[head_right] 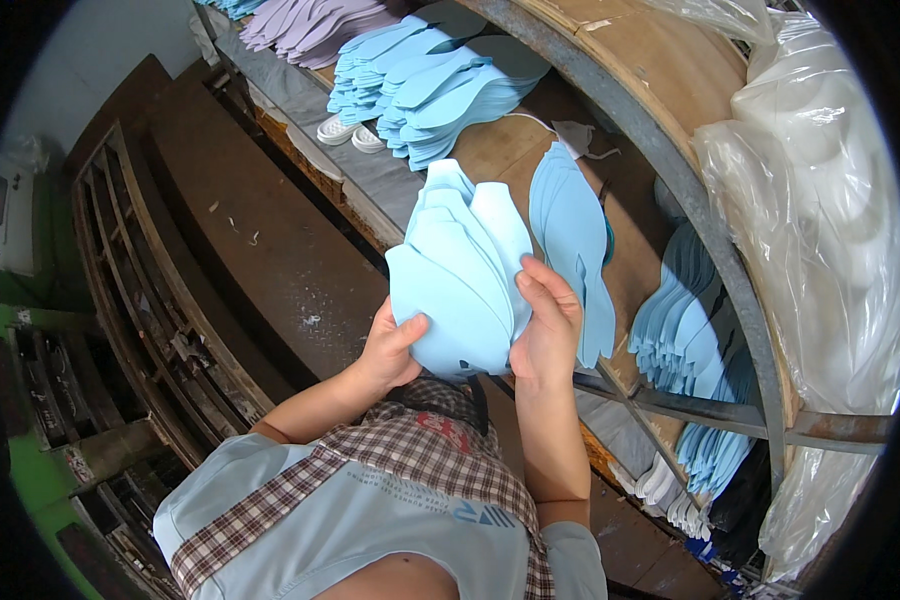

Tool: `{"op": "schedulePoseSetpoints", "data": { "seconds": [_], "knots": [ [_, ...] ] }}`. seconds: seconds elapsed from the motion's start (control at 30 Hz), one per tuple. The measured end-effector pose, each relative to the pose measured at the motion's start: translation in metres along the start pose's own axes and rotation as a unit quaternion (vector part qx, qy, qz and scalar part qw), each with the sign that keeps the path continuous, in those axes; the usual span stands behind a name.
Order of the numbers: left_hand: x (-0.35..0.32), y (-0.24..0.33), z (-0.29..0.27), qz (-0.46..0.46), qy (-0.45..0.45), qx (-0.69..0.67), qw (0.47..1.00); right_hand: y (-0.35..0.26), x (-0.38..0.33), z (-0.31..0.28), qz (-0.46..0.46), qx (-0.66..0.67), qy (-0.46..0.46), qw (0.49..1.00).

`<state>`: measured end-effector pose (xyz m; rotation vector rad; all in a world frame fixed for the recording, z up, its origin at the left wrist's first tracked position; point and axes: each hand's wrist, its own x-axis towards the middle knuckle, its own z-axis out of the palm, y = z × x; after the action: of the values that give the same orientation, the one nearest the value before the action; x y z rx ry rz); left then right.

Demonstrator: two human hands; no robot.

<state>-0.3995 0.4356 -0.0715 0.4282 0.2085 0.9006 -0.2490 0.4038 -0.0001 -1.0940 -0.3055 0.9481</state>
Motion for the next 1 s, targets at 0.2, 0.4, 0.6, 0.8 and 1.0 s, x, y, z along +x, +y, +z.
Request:
{"op": "schedulePoseSetpoints", "data": {
  "seconds": [0.2, 0.4, 0.6, 0.8, 1.0],
  "knots": [
    [-0.003, 0.001, -0.001, -0.015, -0.011, 0.008, 1.0, 0.011, -0.011, 0.003, -0.183, -0.121, 0.069, 0.973],
    [-0.004, -0.003, 0.002, 0.0, -0.007, 0.008, 1.0, 0.002, -0.015, -0.001, -0.203, -0.074, -0.011, 0.976],
    [0.0, 0.0, -0.003, 0.015, 0.007, -0.046, 0.999, 0.011, -0.015, -0.006, -0.132, -0.159, -0.101, 0.973],
    [-0.002, 0.002, -0.009, 0.037, 0.007, 0.004, 0.999, 0.025, -0.019, 0.003, -0.104, -0.049, -0.009, 0.993],
    [0.001, 0.011, -0.019, 0.05, 0.005, -0.061, 0.997, 0.012, -0.007, -0.008, -0.128, 0.05, 0.036, 0.99]
  ]
}}
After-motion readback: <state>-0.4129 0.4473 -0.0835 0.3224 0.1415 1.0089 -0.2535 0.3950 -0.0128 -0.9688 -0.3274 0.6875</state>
